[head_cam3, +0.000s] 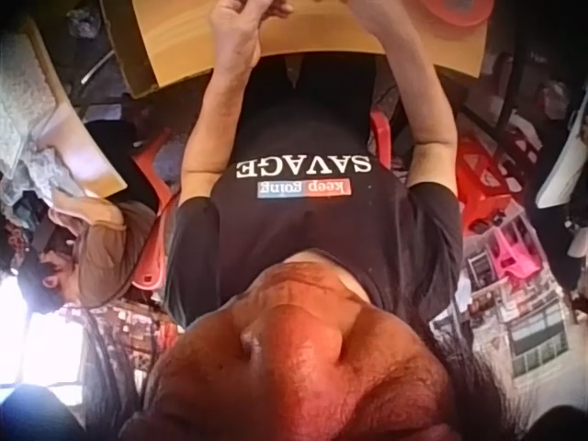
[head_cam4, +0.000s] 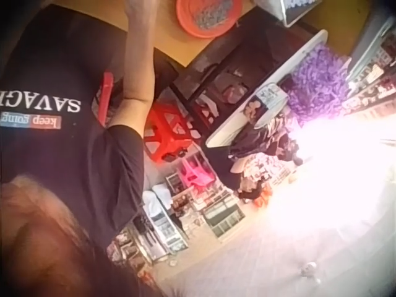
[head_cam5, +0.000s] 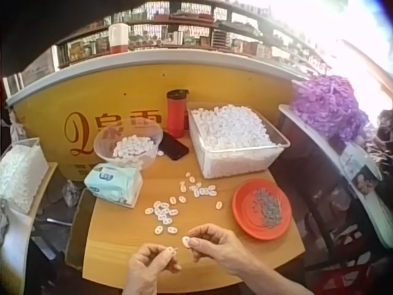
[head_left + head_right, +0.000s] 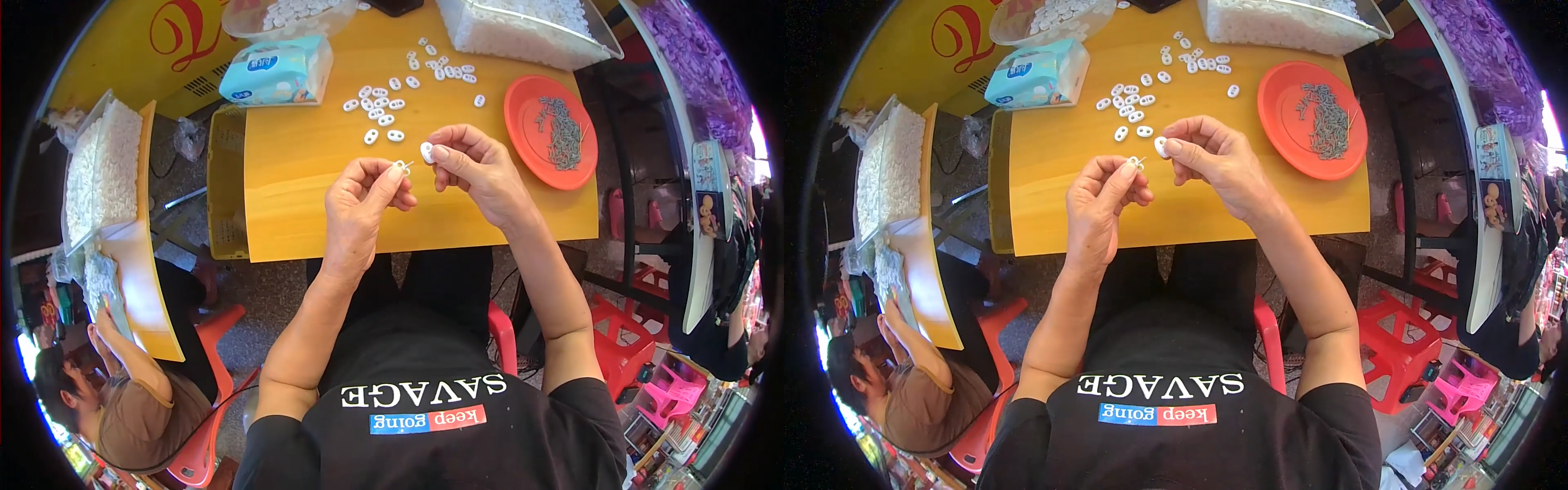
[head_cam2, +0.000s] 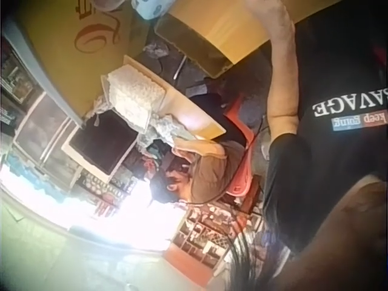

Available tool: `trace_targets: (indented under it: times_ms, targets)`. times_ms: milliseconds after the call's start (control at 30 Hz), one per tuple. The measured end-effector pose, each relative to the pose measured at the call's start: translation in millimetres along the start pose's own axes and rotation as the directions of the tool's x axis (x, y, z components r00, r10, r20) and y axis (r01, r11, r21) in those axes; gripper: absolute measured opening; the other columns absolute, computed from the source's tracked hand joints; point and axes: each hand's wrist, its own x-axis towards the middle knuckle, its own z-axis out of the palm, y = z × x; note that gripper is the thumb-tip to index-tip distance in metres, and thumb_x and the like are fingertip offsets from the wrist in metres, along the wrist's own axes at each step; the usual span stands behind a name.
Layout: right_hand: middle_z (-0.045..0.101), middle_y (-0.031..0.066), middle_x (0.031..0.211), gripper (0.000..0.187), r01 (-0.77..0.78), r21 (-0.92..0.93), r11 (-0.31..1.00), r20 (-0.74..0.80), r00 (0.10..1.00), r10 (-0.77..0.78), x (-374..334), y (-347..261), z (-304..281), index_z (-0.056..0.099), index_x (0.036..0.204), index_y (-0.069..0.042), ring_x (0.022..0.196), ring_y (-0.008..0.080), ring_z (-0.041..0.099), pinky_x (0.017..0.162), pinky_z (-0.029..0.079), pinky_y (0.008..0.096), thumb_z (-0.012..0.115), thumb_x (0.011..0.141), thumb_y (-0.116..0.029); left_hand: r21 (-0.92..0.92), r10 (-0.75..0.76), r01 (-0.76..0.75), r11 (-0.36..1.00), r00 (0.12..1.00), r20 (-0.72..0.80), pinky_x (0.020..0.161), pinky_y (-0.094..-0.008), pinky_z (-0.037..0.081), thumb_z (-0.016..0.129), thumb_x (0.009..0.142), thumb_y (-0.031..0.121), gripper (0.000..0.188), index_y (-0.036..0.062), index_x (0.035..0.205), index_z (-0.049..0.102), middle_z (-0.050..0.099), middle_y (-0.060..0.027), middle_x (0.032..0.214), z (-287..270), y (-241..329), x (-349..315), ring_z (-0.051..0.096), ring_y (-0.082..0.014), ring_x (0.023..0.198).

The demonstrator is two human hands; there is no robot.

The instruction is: Assembling small plastic fasteners by manually inserting metal pins.

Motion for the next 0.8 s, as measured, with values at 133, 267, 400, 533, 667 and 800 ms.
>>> trace_targets:
  times_ms: [133,267,400,533,667,800]
  targets:
    - [0.064,0.0033,0.093,0.018,0.007,0.046,0.999,0.01,1.0,-0.008,-4.4,-0.8,5.1,0.063,0.106,-0.003,0.075,0.01,0.061,0.07,0.051,0.0239,0.066,0.094,-0.015,0.018,0.001,-0.002,1.0,1.0,0.018,0.067,-0.0253,0.053,0.064,0.094,0.012,0.015,-0.0009,0.098,0.059,0.064,-0.0078,0.083,3.2,3.8,-3.1,0.064,-0.0138,0.069]
    - [0.064,0.0035,0.093,0.019,0.029,0.031,0.999,0.02,0.999,-0.03,-8.2,-1.7,10.3,0.063,0.107,-0.003,0.075,0.0099,0.061,0.07,0.051,0.0237,0.066,0.094,-0.015,0.017,0.003,-0.003,1.0,1.0,0.026,0.066,-0.0255,0.053,0.064,0.094,0.012,0.015,-0.001,0.097,0.059,0.064,-0.008,0.083,5.7,4.9,-4.4,0.064,-0.0141,0.069]
    - [0.065,0.0034,0.093,0.019,0.073,-0.028,0.997,0.017,0.997,-0.073,-10.3,-3.6,13.9,0.063,0.108,-0.001,0.075,0.0095,0.061,0.07,0.051,0.0231,0.065,0.094,-0.015,0.025,0.005,-0.005,1.0,1.0,0.017,0.066,-0.0258,0.053,0.064,0.094,0.012,0.015,-0.0012,0.097,0.059,0.064,-0.0085,0.082,6.8,6.0,-4.7,0.064,-0.0141,0.069]
    - [0.065,0.0039,0.093,0.019,0.162,-0.151,0.975,0.007,0.987,-0.163,-11.5,-3.6,18.4,0.063,0.107,0.001,0.076,0.0091,0.061,0.07,0.051,0.023,0.065,0.094,-0.012,0.055,0.017,-0.018,0.998,1.0,0.003,0.066,-0.0258,0.053,0.064,0.094,0.013,0.015,-0.0012,0.097,0.059,0.064,-0.0086,0.082,7.7,6.2,-5.3,0.064,-0.014,0.069]
    - [0.066,0.0038,0.092,0.018,0.262,-0.315,0.912,-0.028,0.958,-0.285,-14.6,-2.3,28.6,0.063,0.105,0.003,0.077,0.0074,0.06,0.069,0.051,0.0224,0.065,0.093,-0.01,0.054,0.031,-0.031,0.998,1.0,0.002,0.066,-0.0258,0.053,0.064,0.095,0.013,0.015,-0.0011,0.097,0.059,0.064,-0.0086,0.082,8.5,6.3,-5.2,0.064,-0.0139,0.069]
    - [0.066,0.0028,0.09,0.016,0.29,-0.323,0.901,-0.052,0.945,-0.323,-16.0,0.7,34.2,0.064,0.104,0.003,0.077,0.0064,0.059,0.068,0.05,0.0222,0.065,0.093,-0.009,0.029,0.032,-0.032,0.999,0.999,0.005,0.066,-0.0256,0.053,0.063,0.095,0.012,0.015,-0.0018,0.097,0.059,0.065,-0.009,0.082,10.2,7.6,-5.7,0.065,-0.0139,0.069]
